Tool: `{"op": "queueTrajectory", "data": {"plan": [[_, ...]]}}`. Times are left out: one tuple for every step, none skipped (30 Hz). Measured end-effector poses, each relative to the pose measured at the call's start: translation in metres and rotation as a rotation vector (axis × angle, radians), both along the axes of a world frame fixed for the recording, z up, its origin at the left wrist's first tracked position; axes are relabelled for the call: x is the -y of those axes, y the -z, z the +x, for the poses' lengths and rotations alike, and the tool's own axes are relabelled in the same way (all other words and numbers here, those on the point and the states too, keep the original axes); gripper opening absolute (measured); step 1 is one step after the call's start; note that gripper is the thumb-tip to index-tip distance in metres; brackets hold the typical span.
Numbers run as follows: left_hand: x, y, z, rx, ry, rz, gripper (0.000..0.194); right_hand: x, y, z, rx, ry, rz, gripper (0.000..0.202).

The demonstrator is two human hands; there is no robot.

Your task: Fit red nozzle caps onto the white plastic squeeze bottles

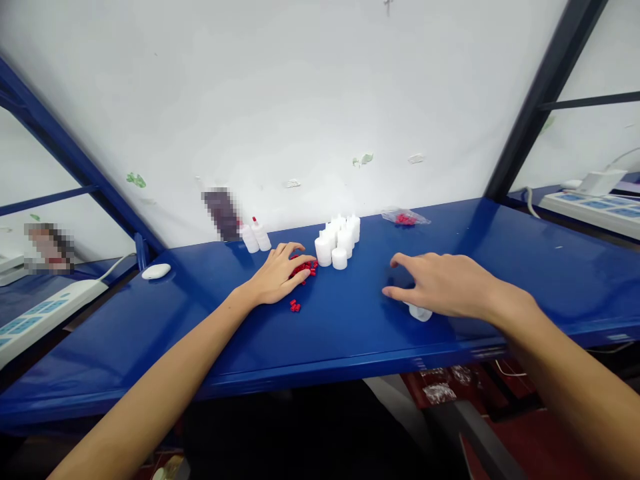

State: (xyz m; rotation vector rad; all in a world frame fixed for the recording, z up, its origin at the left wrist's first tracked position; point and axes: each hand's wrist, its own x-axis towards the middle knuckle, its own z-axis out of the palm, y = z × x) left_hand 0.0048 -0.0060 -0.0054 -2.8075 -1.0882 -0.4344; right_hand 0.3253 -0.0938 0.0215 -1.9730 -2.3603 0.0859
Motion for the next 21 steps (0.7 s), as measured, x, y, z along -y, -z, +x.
{"op": "queueTrajectory", "data": {"plan": [[-0.001,0.001,0.000,-0.004,-0.005,-0.018,0.042,0.004,0.002,0.004,-0.027,-0.024,0.014,0.063],[-0.001,0.002,0.000,-0.006,-0.006,-0.034,0.043,0.007,0.005,0.009,-0.053,-0.047,0.025,0.061],[-0.002,0.002,0.000,-0.005,-0.006,-0.047,0.044,0.010,0.007,0.012,-0.076,-0.080,0.027,0.059],[-0.002,0.002,0.000,-0.002,-0.007,-0.059,0.044,0.012,0.009,0.015,-0.096,-0.113,0.022,0.057],[-0.002,0.002,-0.001,0.002,-0.008,-0.069,0.045,0.014,0.010,0.016,-0.110,-0.141,0.015,0.054],[-0.002,0.001,-0.001,0.008,-0.012,-0.076,0.046,0.015,0.012,0.017,-0.117,-0.156,0.014,0.052],[-0.002,0.001,-0.002,0.013,-0.016,-0.082,0.047,0.015,0.013,0.016,-0.117,-0.155,0.022,0.050],[-0.002,0.001,-0.002,0.015,-0.019,-0.087,0.047,0.015,0.015,0.014,-0.109,-0.139,0.038,0.048],[-0.002,0.001,-0.003,0.014,-0.019,-0.092,0.048,0.014,0.016,0.011,-0.094,-0.118,0.057,0.046],[-0.001,0.001,-0.003,0.010,-0.016,-0.099,0.048,0.014,0.017,0.008,-0.076,-0.100,0.076,0.045],[-0.001,0.001,-0.003,0.005,-0.012,-0.106,0.048,0.013,0.018,0.005,-0.057,-0.089,0.094,0.043],[-0.001,0.001,-0.002,0.002,-0.007,-0.112,0.049,0.012,0.019,0.001,-0.038,-0.085,0.109,0.042],[0.000,0.001,-0.002,0.001,-0.004,-0.116,0.049,0.011,0.019,-0.002,-0.020,-0.088,0.120,0.039],[0.000,0.001,-0.002,0.002,-0.003,-0.118,0.049,0.011,0.020,-0.005,-0.004,-0.095,0.133,0.036],[0.000,0.001,-0.002,0.005,-0.004,-0.117,0.048,0.010,0.021,-0.008,0.008,-0.108,0.146,0.032],[0.000,0.001,-0.002,0.008,-0.008,-0.115,0.048,0.010,0.021,-0.011,0.013,-0.124,0.158,0.028],[0.000,0.000,-0.003,0.012,-0.011,-0.111,0.048,0.009,0.022,-0.013,0.009,-0.141,0.173,0.026],[0.000,-0.001,-0.003,0.016,-0.014,-0.106,0.048,0.008,0.023,-0.015,-0.003,-0.158,0.194,0.026],[0.000,-0.002,-0.004,0.021,-0.017,-0.099,0.049,0.007,0.024,-0.016,-0.022,-0.172,0.225,0.026],[-0.001,-0.002,-0.005,0.029,-0.017,-0.093,0.049,0.005,0.026,-0.018,-0.043,-0.179,0.262,0.027],[-0.001,-0.003,-0.006,0.039,-0.018,-0.088,0.050,0.003,0.027,-0.018,-0.065,-0.180,0.300,0.029]]}}
